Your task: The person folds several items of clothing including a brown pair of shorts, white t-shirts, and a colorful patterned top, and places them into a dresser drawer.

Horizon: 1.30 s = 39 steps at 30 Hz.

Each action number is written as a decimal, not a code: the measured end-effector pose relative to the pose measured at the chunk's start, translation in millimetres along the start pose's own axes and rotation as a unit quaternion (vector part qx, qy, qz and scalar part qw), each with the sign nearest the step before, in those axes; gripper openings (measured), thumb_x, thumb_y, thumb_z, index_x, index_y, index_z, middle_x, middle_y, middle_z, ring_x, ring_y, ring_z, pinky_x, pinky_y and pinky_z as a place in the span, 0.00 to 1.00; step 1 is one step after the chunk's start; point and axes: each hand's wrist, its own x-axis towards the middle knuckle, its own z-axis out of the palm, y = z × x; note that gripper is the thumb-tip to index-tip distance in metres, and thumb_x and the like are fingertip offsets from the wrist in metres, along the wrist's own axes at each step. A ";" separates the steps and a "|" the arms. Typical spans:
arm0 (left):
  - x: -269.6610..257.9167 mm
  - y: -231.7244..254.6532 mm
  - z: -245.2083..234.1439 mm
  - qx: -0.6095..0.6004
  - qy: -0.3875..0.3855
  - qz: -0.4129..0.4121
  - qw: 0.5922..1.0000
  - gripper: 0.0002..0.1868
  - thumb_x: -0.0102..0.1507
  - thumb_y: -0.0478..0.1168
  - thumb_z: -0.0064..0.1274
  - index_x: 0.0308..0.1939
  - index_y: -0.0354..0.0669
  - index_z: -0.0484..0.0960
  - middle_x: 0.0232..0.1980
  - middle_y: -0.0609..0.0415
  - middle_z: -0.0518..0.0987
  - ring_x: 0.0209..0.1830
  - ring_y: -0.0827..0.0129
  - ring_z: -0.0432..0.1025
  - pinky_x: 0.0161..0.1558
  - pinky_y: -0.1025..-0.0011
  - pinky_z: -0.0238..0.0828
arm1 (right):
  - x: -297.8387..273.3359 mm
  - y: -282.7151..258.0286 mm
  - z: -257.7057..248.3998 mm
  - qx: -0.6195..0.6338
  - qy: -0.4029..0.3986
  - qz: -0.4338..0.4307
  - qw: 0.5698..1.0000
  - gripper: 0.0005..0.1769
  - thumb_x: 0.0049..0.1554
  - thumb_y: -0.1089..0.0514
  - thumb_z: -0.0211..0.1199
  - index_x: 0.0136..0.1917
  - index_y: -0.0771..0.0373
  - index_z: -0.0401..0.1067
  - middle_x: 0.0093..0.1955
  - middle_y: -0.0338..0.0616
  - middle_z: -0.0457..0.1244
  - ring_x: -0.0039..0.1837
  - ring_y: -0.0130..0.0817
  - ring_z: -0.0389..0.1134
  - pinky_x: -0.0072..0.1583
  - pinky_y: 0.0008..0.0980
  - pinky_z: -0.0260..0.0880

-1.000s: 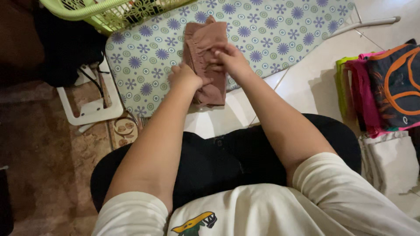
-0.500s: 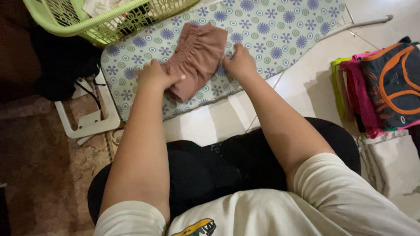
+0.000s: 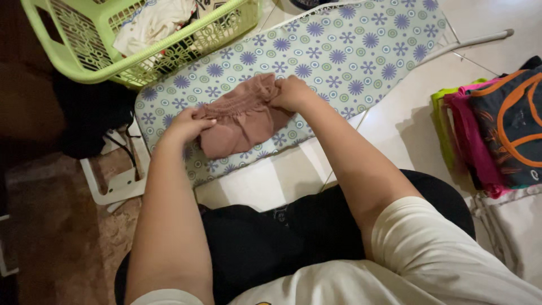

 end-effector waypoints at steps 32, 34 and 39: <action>-298.7 284.6 439.7 -0.235 -0.427 0.193 0.852 0.31 0.63 0.39 0.60 0.68 0.36 0.69 0.57 0.42 0.77 0.46 0.58 0.73 0.44 0.61 0.75 | -676.5 219.9 -225.0 0.559 0.387 0.055 0.731 0.21 0.62 0.63 0.56 0.69 0.65 0.69 0.62 0.43 0.67 0.59 0.31 0.70 0.56 0.30 0.73; -303.1 291.8 460.7 -0.190 -0.414 0.235 0.858 0.30 0.60 0.39 0.59 0.65 0.40 0.69 0.60 0.48 0.77 0.44 0.57 0.78 0.42 0.61 0.77 | -690.2 225.3 -240.4 0.489 0.435 0.090 0.750 0.22 0.63 0.62 0.58 0.70 0.64 0.70 0.57 0.43 0.67 0.53 0.29 0.68 0.49 0.28 0.67; -292.9 286.9 473.3 -0.008 -0.210 0.518 0.829 0.23 0.61 0.39 0.62 0.60 0.41 0.77 0.55 0.45 0.83 0.47 0.59 0.80 0.45 0.64 0.78 | -688.3 265.9 -268.7 0.333 0.481 0.184 0.790 0.23 0.65 0.59 0.60 0.72 0.63 0.72 0.49 0.46 0.64 0.44 0.34 0.61 0.41 0.33 0.60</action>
